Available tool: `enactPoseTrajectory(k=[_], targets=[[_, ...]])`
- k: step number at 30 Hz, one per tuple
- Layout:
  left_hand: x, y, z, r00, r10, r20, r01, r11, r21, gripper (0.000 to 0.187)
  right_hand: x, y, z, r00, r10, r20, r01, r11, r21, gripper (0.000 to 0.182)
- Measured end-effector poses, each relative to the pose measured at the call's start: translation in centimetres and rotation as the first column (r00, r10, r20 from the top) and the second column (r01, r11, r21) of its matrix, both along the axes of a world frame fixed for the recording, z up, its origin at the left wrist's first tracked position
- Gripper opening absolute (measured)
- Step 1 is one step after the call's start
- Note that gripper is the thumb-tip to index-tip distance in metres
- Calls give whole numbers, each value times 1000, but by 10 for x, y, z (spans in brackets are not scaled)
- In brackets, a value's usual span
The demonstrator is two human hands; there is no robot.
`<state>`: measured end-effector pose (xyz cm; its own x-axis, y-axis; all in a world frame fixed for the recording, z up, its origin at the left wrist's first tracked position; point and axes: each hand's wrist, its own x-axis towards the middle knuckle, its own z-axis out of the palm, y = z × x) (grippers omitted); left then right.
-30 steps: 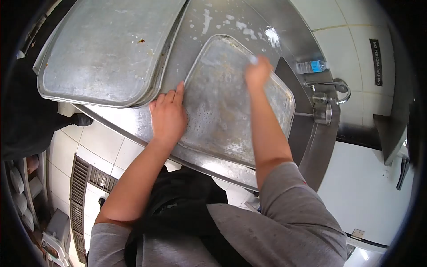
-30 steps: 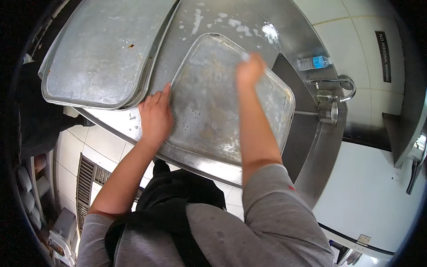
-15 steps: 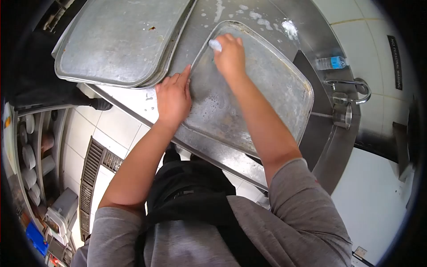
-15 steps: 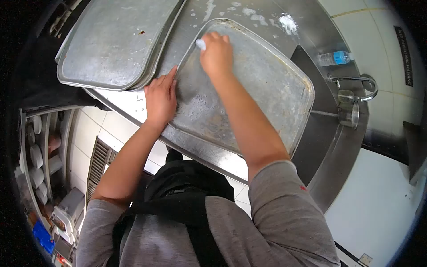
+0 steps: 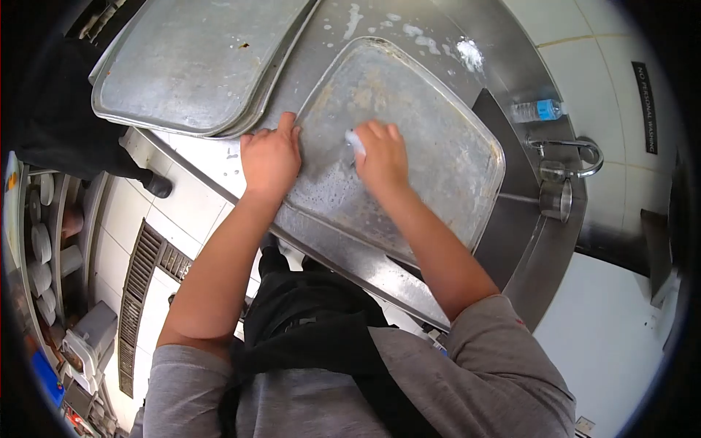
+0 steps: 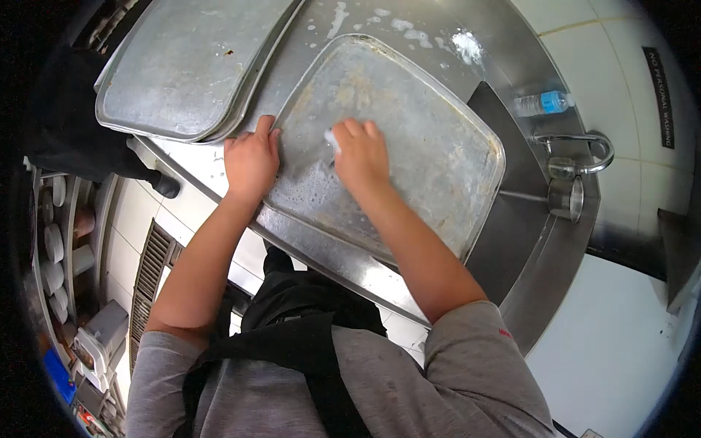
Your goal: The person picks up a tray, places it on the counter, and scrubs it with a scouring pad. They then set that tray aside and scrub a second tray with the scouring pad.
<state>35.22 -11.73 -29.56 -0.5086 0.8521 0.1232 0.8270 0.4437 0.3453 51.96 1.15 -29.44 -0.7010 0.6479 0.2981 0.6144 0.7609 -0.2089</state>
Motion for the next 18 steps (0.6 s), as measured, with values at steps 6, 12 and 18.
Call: enactPoseTrajectory(k=[6,12,18], targets=[[0,1,-8,998,-16,-59,23,994,111,17,-24,86,-15,986,-147,-78,151,988,37,30],[0,-2,-8,999,13,49,-20,990,138,14,-13,17,-2,996,44,79,-38,996,-80,31],[-2,-2,-9,989,3,151,-33,980,195,16,-31,71,-23,991,-131,-37,134,986,97,32]])
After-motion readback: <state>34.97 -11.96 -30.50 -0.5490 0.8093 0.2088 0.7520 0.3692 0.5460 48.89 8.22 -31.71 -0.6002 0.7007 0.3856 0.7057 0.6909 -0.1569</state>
